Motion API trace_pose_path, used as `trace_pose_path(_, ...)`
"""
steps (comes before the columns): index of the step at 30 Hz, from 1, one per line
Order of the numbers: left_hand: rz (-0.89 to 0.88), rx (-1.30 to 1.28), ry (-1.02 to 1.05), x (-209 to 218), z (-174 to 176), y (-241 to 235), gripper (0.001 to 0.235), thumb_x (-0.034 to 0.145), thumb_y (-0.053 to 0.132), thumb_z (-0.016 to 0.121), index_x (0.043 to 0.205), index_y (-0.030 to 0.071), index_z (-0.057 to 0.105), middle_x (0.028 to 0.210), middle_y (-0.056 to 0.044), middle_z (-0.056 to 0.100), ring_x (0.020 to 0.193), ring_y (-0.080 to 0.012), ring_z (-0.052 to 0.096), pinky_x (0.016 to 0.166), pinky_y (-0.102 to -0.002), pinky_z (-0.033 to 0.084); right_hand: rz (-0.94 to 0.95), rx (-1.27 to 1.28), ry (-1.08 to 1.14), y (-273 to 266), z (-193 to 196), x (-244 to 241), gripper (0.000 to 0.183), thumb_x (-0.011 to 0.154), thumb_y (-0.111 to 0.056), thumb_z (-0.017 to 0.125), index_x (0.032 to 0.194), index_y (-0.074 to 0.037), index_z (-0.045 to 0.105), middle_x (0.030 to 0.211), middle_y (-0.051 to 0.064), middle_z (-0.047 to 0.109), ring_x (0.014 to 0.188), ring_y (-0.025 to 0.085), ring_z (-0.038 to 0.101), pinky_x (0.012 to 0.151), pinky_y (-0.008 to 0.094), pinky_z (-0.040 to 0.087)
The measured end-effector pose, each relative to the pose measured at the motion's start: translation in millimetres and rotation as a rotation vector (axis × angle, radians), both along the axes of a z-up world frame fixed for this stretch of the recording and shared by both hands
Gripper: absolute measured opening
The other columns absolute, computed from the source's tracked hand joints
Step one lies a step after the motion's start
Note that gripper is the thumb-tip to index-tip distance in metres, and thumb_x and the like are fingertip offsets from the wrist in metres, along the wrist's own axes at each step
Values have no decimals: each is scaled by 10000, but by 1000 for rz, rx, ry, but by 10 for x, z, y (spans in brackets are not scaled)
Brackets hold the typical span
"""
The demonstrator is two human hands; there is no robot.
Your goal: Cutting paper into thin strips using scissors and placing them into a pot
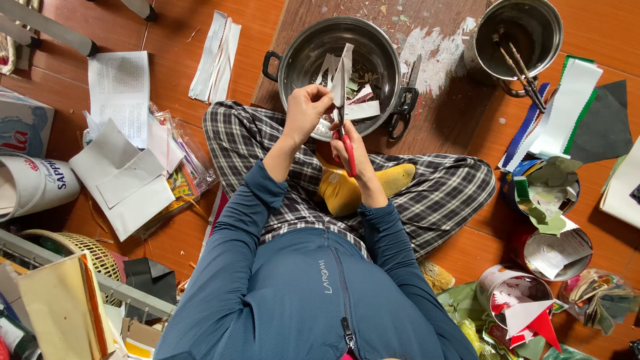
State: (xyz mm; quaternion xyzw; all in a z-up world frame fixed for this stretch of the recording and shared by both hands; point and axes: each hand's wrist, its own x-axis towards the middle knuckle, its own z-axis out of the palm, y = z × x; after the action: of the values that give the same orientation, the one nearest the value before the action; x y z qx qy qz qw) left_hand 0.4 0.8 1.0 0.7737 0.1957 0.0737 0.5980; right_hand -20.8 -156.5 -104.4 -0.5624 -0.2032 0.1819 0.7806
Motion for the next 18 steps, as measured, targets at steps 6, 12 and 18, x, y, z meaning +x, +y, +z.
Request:
trace_pose_path(6,-16,3,24,28,-83,91,81,877,121,809,887,58,858,685,-107,785,653,-141,780,640,-282,660,1,70,46,15,-83,-19,253,936,19,569,1185,2,612,579,57,541,438,153,601,470,249,474)
trace_pose_path(12,14,6,-26,28,-90,47,72,891,138,841,905,72,866,680,-65,760,649,-96,713,621,-262,618,14,-26,14,48,38,-35,320,958,-61,631,1277,-50,606,719,85,641,582,147,651,579,282,516)
trace_pose_path(18,69,10,-52,-10,-79,-152,71,896,127,828,881,68,866,636,-54,726,622,-78,664,567,-254,572,-47,17,33,93,-71,-33,309,971,-74,636,1274,-26,597,808,97,614,616,166,660,603,298,535)
